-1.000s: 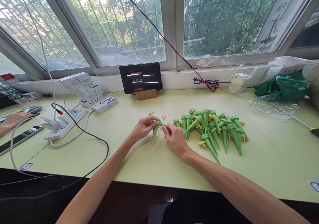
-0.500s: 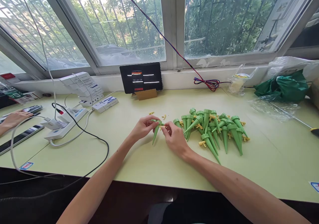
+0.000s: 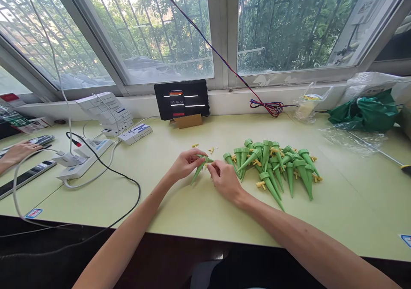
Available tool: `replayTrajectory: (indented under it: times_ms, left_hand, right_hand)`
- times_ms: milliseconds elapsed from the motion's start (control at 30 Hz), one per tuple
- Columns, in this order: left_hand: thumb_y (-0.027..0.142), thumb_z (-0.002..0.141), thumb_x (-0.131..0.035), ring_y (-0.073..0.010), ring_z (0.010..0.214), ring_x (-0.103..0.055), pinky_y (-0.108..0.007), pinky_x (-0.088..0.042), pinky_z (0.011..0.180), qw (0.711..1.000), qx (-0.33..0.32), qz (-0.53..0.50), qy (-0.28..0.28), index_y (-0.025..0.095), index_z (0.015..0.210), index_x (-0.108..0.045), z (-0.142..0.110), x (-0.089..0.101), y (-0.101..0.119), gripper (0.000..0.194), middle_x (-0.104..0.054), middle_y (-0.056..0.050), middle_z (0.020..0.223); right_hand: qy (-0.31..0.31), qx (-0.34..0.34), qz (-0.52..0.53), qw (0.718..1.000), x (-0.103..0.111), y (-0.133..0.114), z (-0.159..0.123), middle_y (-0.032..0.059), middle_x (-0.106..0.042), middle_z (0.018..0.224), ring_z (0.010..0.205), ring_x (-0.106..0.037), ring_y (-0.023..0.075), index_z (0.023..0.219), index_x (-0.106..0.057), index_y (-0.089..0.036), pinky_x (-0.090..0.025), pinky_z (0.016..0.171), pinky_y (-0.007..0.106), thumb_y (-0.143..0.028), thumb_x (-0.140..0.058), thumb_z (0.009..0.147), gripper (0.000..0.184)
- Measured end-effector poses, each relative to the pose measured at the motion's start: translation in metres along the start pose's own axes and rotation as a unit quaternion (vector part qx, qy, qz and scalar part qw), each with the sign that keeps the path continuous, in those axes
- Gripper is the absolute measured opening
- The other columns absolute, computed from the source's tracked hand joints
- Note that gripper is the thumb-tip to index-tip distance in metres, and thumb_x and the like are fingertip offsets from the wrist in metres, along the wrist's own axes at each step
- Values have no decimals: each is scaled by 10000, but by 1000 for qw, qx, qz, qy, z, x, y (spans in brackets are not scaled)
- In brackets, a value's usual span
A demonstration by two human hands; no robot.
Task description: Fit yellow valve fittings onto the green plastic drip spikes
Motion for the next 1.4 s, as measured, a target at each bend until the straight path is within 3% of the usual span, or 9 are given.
replayTrajectory:
  times_ms: [300, 533, 700, 1233, 1400]
  left_hand:
    - [446, 871, -677, -108, 582, -528, -238, -463, 524, 1000, 4, -16, -7, 151, 970, -723, 0, -1, -2, 315, -639, -55, 793]
    - [445, 866, -682, -117, 603, -545, -246, -472, 538, 1000, 0, -12, -8, 152, 959, -729, 0, -1, -1, 311, -651, -64, 823]
    - [439, 868, -679, -123, 640, -548, -247, -474, 566, 1000, 4, -1, -9, 153, 958, -730, 0, -2, 1, 303, -645, -60, 832]
    - [443, 878, -669, -128, 655, -553, -250, -475, 569, 1000, 1, 6, -11, 149, 972, -730, -1, -1, 1, 314, -654, -68, 836]
    - [439, 875, -671, -127, 669, -564, -249, -479, 583, 1000, -2, 5, -11, 164, 965, -734, -1, -2, 3, 296, -654, -59, 855]
  right_hand:
    - [9, -9, 20, 1000, 2, -1, -1, -24, -609, 627, 518, -535, 161, 990, -568, -203, -386, 534, 273, -353, -507, 943, 169]
    - [13, 6, -8, 1000, 1, -1, 0, 12, -646, 704, 579, -542, 158, 818, -558, -212, -391, 570, 271, -362, -487, 963, 221]
    - [-7, 3, -34, 999, -1, -1, 1, 3, -611, 627, 533, -490, 142, 724, -560, -205, -344, 558, 272, -374, -447, 994, 337]
    - [-35, 6, -74, 997, -5, -3, 0, -32, -460, 549, 510, -341, 109, 613, -449, -199, -240, 532, 264, -364, -489, 972, 397]
    - [-38, 15, -81, 996, -4, -5, 0, -31, -456, 539, 511, -356, 106, 604, -424, -197, -236, 541, 268, -366, -452, 997, 429]
Point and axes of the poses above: each hand's wrist, its own z-axis towards the middle knuckle, its own x-axis out of the back of the hand, y = z × x, the point moved 8 cm from there along z, towards the middle knuckle
